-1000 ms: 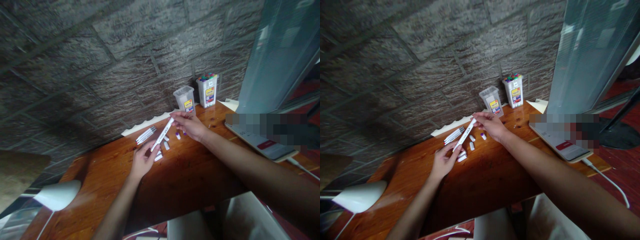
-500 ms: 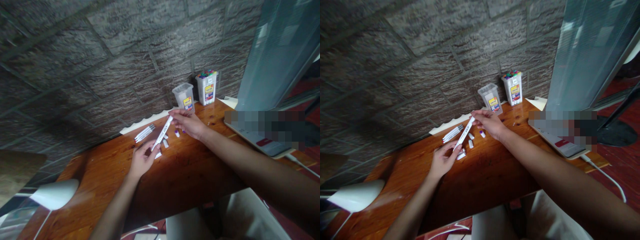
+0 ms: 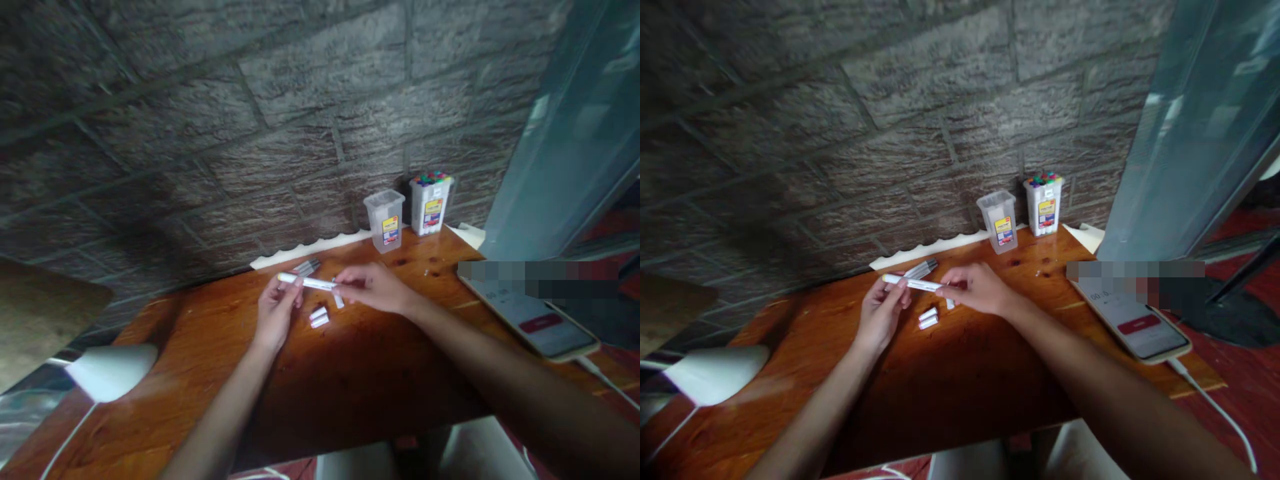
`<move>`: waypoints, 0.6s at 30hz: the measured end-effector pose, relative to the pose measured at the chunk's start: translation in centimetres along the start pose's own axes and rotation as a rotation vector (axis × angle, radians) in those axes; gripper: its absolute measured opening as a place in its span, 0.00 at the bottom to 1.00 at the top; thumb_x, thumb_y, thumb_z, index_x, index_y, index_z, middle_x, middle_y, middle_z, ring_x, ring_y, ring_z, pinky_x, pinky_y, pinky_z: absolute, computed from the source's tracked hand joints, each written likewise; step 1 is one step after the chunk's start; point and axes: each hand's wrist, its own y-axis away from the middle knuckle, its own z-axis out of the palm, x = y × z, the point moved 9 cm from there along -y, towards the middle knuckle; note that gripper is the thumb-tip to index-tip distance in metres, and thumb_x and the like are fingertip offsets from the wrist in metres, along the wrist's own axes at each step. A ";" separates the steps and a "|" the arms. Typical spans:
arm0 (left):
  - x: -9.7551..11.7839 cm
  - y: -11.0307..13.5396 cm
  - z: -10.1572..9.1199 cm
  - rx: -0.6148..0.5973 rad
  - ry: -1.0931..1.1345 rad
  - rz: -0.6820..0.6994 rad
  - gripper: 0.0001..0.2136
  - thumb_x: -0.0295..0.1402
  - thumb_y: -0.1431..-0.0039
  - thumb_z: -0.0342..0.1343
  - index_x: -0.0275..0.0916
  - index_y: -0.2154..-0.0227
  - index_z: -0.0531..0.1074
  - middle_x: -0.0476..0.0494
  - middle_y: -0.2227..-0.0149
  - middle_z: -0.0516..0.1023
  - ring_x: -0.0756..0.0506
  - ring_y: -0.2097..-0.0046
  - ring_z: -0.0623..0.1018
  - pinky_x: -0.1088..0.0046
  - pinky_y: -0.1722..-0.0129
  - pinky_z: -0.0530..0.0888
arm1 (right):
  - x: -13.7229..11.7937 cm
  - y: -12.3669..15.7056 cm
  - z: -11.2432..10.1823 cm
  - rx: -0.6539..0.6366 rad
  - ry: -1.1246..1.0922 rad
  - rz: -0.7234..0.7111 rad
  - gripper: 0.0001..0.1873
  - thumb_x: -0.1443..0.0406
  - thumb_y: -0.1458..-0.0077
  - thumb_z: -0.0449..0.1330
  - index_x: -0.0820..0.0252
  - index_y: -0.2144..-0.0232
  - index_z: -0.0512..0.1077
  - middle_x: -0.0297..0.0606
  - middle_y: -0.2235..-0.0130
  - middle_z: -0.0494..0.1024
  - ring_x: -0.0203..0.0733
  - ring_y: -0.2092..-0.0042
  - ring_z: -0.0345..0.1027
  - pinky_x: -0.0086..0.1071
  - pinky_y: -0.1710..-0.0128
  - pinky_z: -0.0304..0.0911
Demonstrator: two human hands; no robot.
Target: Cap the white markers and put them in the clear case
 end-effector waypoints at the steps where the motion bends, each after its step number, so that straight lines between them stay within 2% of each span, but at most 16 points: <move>1: -0.1 -0.1 0.2 -0.021 0.029 -0.018 0.11 0.38 0.46 0.64 0.39 0.63 0.74 0.55 0.78 0.66 0.55 0.77 0.63 0.80 0.77 0.61 | -0.4 0.2 0.7 -0.026 0.080 -0.025 0.13 0.56 0.45 0.62 0.61 0.65 0.78 0.33 0.73 0.78 0.34 0.72 0.68 0.27 0.71 0.59; 3: -0.2 -0.1 0.7 -0.076 0.030 -0.034 0.11 0.38 0.45 0.64 0.38 0.64 0.73 0.55 0.79 0.64 0.54 0.76 0.62 0.79 0.77 0.60 | -1.1 0.6 2.1 -0.078 0.197 -0.045 0.14 0.55 0.44 0.62 0.59 0.62 0.77 0.32 0.73 0.77 0.34 0.72 0.67 0.27 0.71 0.58; 6: -0.4 0.1 1.3 -0.118 -0.017 -0.047 0.14 0.42 0.44 0.62 0.36 0.64 0.74 0.55 0.79 0.64 0.54 0.77 0.63 0.78 0.77 0.60 | -1.2 1.3 4.0 -0.173 0.249 -0.003 0.16 0.53 0.41 0.58 0.58 0.61 0.76 0.31 0.73 0.76 0.33 0.73 0.66 0.26 0.73 0.57; 8: -0.9 0.1 1.6 -0.144 -0.040 -0.073 0.17 0.47 0.42 0.58 0.35 0.65 0.74 0.54 0.80 0.66 0.53 0.78 0.63 0.77 0.77 0.61 | -1.4 1.4 4.1 -0.153 0.229 -0.008 0.16 0.54 0.40 0.56 0.59 0.66 0.76 0.31 0.74 0.74 0.33 0.73 0.65 0.27 0.71 0.58; 10: -1.2 -0.1 1.3 -0.137 -0.064 -0.059 0.20 0.50 0.40 0.53 0.35 0.65 0.74 0.51 0.77 0.70 0.52 0.78 0.65 0.76 0.77 0.63 | -1.3 1.1 3.1 -0.097 0.151 0.014 0.16 0.53 0.40 0.57 0.59 0.65 0.75 0.33 0.71 0.75 0.35 0.70 0.66 0.27 0.70 0.60; 13: -1.2 -0.8 0.2 -0.111 -0.187 0.009 0.21 0.50 0.39 0.51 0.35 0.64 0.75 0.51 0.77 0.71 0.51 0.78 0.67 0.75 0.77 0.64 | -1.5 -0.3 -1.4 0.138 0.002 0.059 0.21 0.49 0.46 0.61 0.59 0.60 0.73 0.35 0.69 0.75 0.35 0.71 0.65 0.28 0.73 0.61; 16: -0.7 -1.2 -1.1 -0.094 -0.353 0.116 0.19 0.47 0.38 0.50 0.36 0.71 0.74 0.49 0.76 0.73 0.49 0.72 0.72 0.74 0.69 0.69 | -2.9 -1.5 -8.5 0.456 0.006 0.042 0.27 0.48 0.51 0.65 0.59 0.55 0.70 0.32 0.73 0.73 0.36 0.73 0.65 0.28 0.76 0.60; 18: -0.5 -1.4 -1.7 -0.082 -0.421 0.162 0.19 0.46 0.37 0.49 0.37 0.74 0.73 0.49 0.76 0.72 0.48 0.70 0.73 0.73 0.65 0.70 | -4.5 -2.1 -13.3 0.604 0.086 -0.019 0.32 0.47 0.55 0.67 0.58 0.54 0.67 0.31 0.73 0.73 0.37 0.73 0.67 0.28 0.76 0.61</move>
